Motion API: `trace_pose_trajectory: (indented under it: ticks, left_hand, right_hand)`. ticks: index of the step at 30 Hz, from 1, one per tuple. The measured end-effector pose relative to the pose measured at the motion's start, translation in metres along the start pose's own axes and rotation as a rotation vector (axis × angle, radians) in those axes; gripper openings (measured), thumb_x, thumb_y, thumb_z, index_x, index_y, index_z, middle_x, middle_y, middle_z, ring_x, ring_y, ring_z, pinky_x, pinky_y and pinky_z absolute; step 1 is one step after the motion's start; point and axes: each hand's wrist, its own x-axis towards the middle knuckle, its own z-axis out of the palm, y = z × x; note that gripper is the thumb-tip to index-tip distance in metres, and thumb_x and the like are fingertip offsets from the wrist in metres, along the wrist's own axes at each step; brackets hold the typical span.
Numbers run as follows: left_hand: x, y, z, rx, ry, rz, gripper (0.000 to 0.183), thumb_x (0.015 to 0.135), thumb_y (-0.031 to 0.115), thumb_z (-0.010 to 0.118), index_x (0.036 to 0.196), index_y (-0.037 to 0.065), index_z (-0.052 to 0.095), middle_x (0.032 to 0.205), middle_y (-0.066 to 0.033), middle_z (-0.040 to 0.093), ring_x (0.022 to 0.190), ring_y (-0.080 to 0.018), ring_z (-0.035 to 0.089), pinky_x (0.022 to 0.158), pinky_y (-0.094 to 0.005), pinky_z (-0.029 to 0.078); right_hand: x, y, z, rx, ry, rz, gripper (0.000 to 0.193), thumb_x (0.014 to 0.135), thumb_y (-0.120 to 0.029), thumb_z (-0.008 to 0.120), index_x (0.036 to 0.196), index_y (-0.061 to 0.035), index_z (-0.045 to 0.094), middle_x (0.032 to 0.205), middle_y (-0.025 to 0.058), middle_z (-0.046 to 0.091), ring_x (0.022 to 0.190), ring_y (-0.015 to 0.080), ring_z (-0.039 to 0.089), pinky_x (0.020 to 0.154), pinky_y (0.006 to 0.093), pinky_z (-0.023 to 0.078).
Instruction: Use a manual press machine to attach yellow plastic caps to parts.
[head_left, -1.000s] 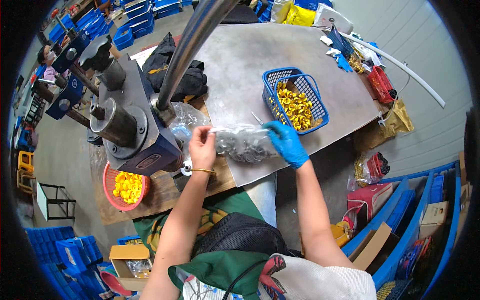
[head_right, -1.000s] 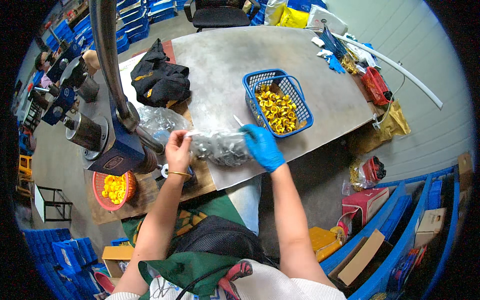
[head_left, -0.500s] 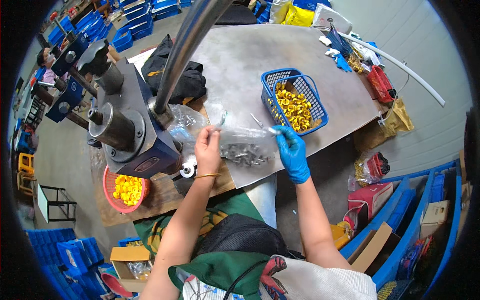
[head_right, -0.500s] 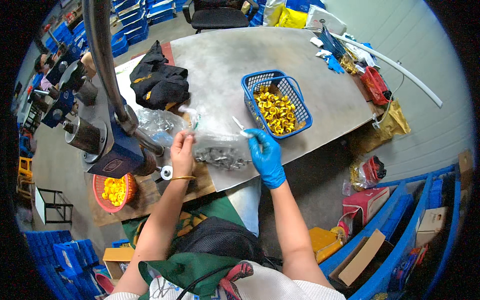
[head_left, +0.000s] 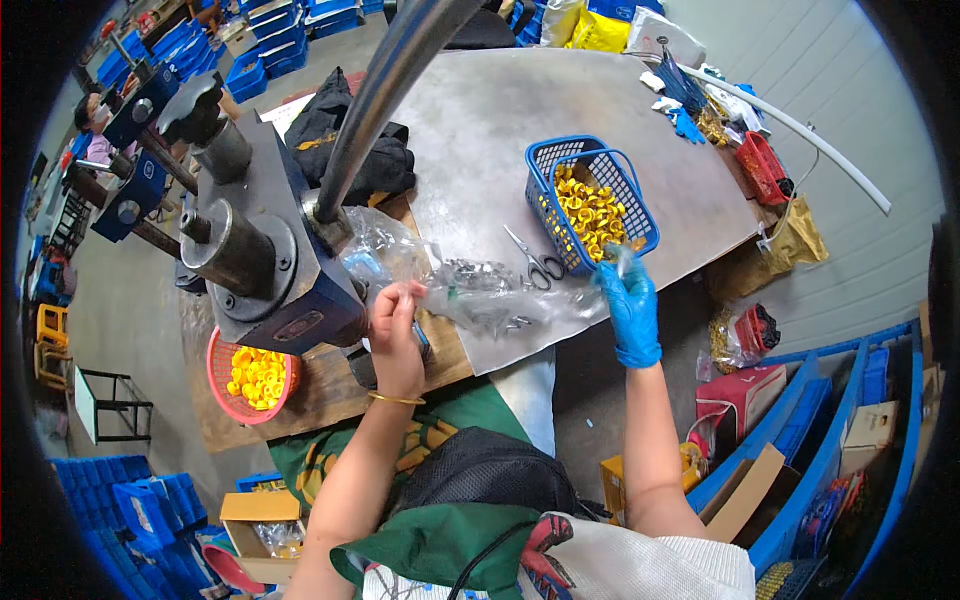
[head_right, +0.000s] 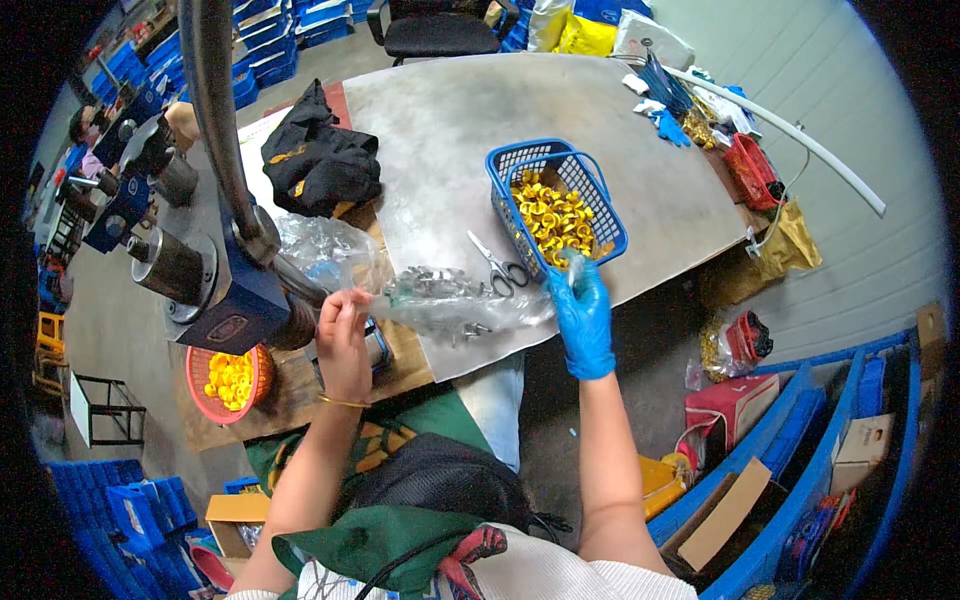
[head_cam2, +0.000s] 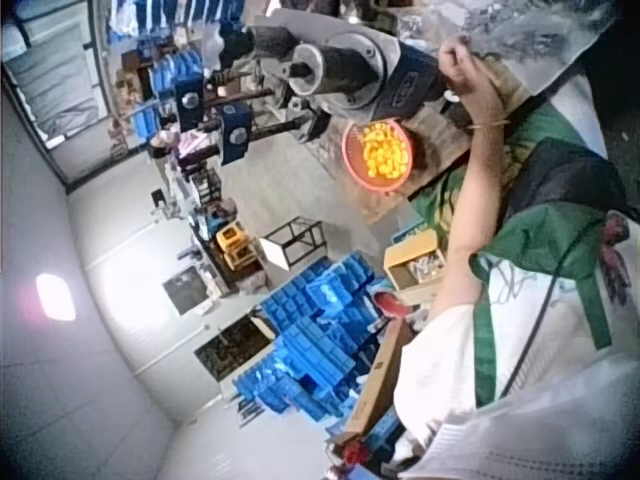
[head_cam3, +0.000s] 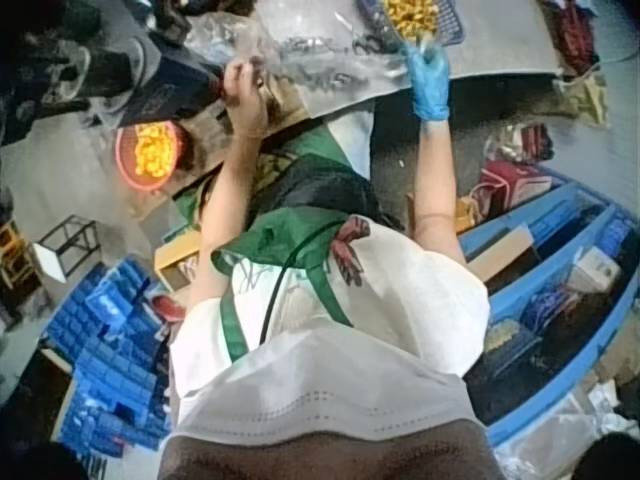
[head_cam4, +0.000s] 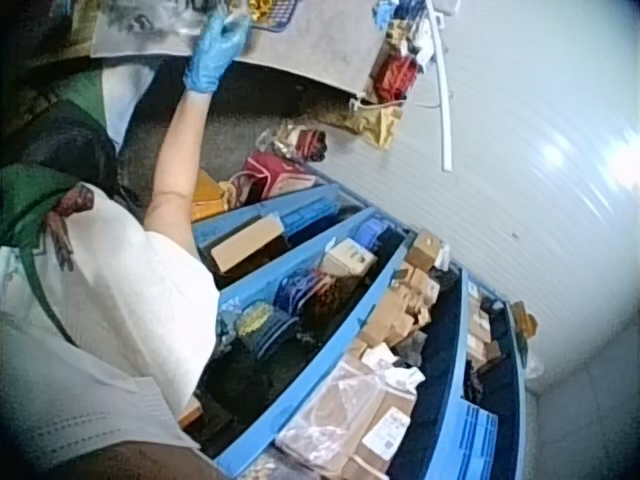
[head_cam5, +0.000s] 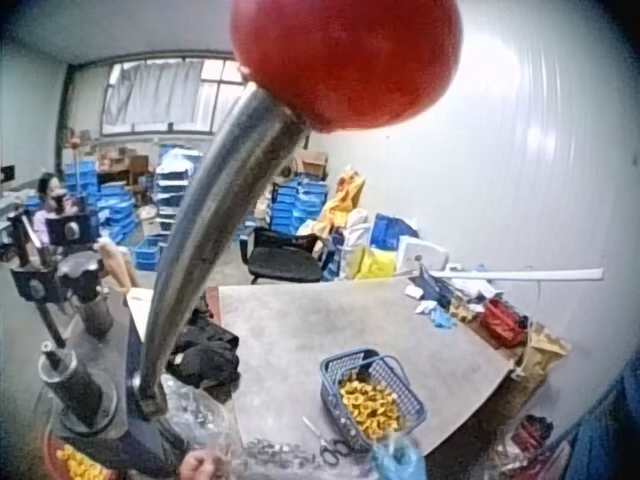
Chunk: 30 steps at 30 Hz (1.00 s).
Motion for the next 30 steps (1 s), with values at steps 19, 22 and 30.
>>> trace_pose_trajectory:
  ticks: [19, 22, 30]
  left_hand:
    - [-0.052, 0.053, -0.024, 0.085, -0.365, 0.127, 0.018, 0.075, -0.010, 0.037, 0.077, 0.006, 0.047, 0.078, -0.0071, 0.060, 0.075, -0.0154, 0.055, 0.101, -0.0452, 0.031]
    - [-0.054, 0.061, -0.019, 0.140, -0.443, 0.216, 0.017, 0.078, -0.010, 0.037, 0.079, 0.005, 0.047, 0.085, -0.0110, 0.062, 0.076, -0.0149, 0.055, 0.092, -0.0398, 0.040]
    - [-0.055, 0.071, -0.017, 0.508, -0.357, 0.315, 0.016, 0.078, -0.009, 0.047, 0.088, 0.003, 0.049, 0.118, -0.0214, 0.053, 0.085, -0.0202, 0.056, 0.068, -0.0271, 0.043]
  right_hand:
    - [-0.034, -0.048, 0.074, -0.810, -0.407, -0.810, 0.030, 0.078, -0.020, 0.061, 0.105, -0.0059, 0.059, 0.085, 0.0169, 0.061, 0.076, 0.0331, 0.059, 0.068, 0.0402, 0.047]
    - [-0.036, -0.035, 0.085, -0.504, -0.695, -0.849, 0.025, 0.079, -0.019, 0.061, 0.099, -0.0034, 0.061, 0.084, 0.0168, 0.060, 0.076, 0.0343, 0.058, 0.067, 0.0401, 0.046]
    - [0.012, 0.009, 0.063, -1.072, -0.513, -0.601, 0.055, 0.077, -0.028, 0.066, 0.124, -0.0089, 0.044, 0.117, 0.0178, 0.053, 0.110, 0.0312, 0.051, 0.099, 0.0572, 0.026]
